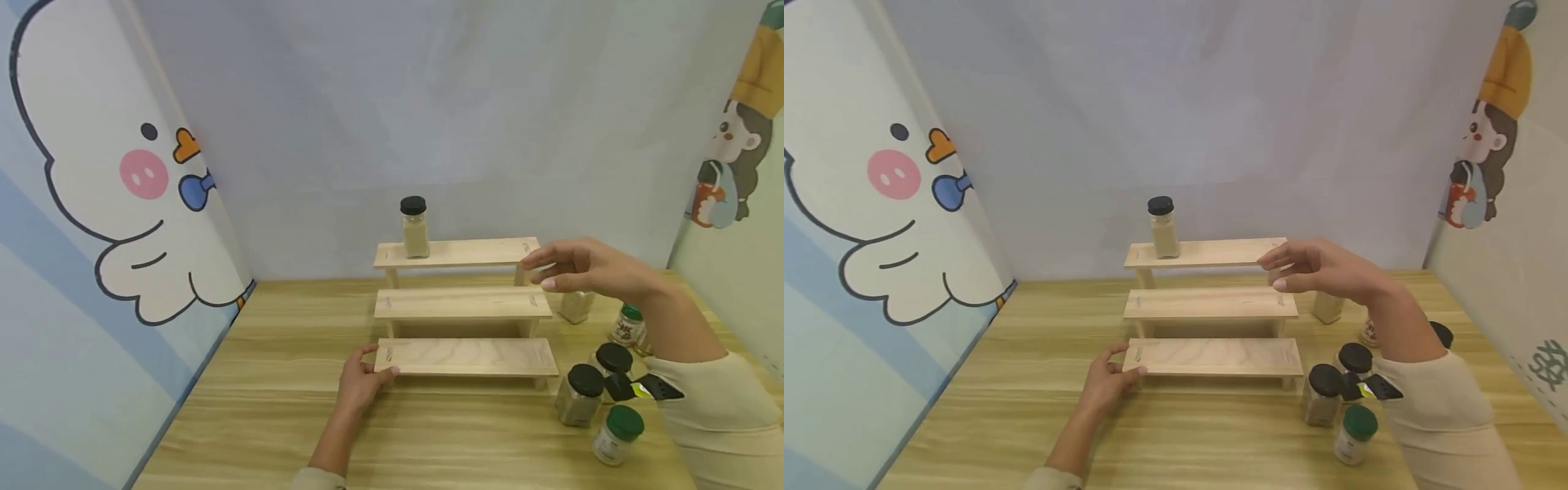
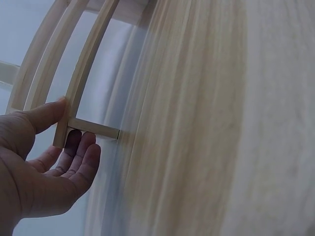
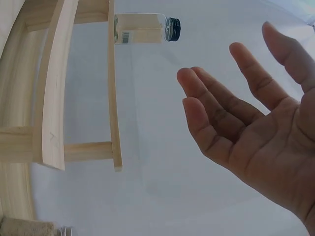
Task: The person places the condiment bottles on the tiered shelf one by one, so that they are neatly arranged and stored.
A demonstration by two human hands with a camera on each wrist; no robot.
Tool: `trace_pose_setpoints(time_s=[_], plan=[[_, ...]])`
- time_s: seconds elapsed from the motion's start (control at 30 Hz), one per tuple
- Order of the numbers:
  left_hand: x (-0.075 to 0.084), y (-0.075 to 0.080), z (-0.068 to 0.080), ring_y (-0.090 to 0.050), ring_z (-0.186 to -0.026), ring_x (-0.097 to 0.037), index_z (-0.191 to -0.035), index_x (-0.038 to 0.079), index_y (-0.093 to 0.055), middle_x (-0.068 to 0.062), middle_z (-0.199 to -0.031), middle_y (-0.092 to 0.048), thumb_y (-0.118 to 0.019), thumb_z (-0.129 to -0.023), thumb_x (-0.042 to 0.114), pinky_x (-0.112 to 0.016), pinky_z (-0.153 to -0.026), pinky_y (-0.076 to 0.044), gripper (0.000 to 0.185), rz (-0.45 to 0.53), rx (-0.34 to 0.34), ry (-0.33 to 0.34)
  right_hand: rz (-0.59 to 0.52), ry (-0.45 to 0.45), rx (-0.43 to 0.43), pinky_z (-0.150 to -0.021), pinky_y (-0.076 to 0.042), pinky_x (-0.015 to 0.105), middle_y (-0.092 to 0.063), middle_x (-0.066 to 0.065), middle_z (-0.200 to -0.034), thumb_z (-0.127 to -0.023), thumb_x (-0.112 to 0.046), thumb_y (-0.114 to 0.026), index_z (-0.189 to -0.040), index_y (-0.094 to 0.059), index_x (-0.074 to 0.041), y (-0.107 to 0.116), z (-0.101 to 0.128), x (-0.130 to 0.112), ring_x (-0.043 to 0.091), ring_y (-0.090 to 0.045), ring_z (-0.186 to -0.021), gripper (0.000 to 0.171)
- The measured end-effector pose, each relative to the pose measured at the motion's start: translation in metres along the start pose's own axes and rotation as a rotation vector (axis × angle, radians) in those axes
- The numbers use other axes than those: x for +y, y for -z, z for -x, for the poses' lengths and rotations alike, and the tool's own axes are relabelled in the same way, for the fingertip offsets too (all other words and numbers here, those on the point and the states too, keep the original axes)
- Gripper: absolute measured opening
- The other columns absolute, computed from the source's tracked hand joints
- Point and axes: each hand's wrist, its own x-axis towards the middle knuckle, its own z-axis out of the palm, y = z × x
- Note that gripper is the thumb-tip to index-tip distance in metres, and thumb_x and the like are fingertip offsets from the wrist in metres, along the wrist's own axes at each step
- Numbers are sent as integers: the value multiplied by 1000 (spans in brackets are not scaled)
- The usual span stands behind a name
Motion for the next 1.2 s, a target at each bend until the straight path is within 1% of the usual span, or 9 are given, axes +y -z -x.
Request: trace_pose_setpoints(time_s=[0.13, 0.27, 0.5, 0.7, 0.8, 1.03, 1.07, 1.17, 1.2], plan=[[0, 1, -1, -52, -58, -17, -130, 0, -47, -11, -74, -56, -77, -76, 12, -28, -52, -42, 63, 3, 5, 1, -22, 56, -79, -85, -47, 33, -46, 0, -134, -94, 3, -50, -133, -47, -5, 3, 18, 7, 16, -49, -116, 40], [0, 1, -2, -50, -56, -15, -130, 0, -47, -9, -71, -53, -77, -77, 12, -27, -51, -41, 63, 14, 5, -1, -35, 33, -112, -85, -47, 31, -46, -5, -135, -93, 4, -50, -137, -42, -4, 3, 34, 14, 10, -48, -118, 45], [0, 2, -2, -53, -59, -19, -132, 0, -45, -9, -69, -55, -77, -77, 12, -29, -53, -42, 64, 24, 1, 8, -46, 107, -101, -79, -50, 34, -48, -1, -135, -90, 12, -49, -138, -37, 4, -1, 57, 31, 14, -49, -117, 50], [1, 0, -2, -53, -59, -20, -131, 1, -45, -9, -70, -54, -76, -77, 13, -28, -53, -42, 63, 21, -2, -2, -30, 153, -51, -84, -47, 31, -46, 3, -137, -87, 19, -46, -138, -35, 7, -4, 76, 46, 15, -49, -117, 53], [1, 0, -2, -56, -61, -22, -131, 0, -45, -10, -72, -57, -76, -77, 12, -31, -55, -44, 63, 24, -8, -7, -13, 133, -4, -85, -47, 32, -47, 1, -135, -88, 18, -46, -138, -36, 7, -8, 86, 54, 14, -50, -115, 52], [-3, -1, -2, -56, -62, -23, -132, 1, -44, -11, -72, -57, -76, -78, 12, -34, -57, -46, 63, 20, -16, -5, -35, 82, 270, -83, -47, 24, -52, 0, -131, -88, 16, -48, -133, -41, 9, -23, 104, 77, 10, -52, -114, 45], [-1, -1, -1, -57, -63, -24, -132, 0, -44, -12, -73, -58, -75, -78, 11, -35, -57, -47, 63, 23, -18, -2, -67, 85, 292, -81, -47, 24, -51, 0, -132, -88, 17, -47, -132, -40, 10, -26, 107, 80, 10, -51, -114, 45], [0, 0, 0, -58, -64, -24, -132, -1, -44, -13, -77, -59, -75, -78, 11, -36, -58, -47, 63, 26, -18, -3, -131, 63, 361, -59, -48, 23, -53, -2, -131, -89, 17, -46, -132, -41, 9, -31, 114, 88, 10, -55, -108, 44], [0, 0, 1, -58, -64, -24, -132, -1, -44, -13, -77, -59, -75, -78, 11, -36, -58, -47, 63, 22, -17, -1, -146, 57, 384, -58, -48, 23, -54, -2, -130, -89, 17, -46, -131, -42, 9, -33, 116, 91, 10, -56, -107, 43]])
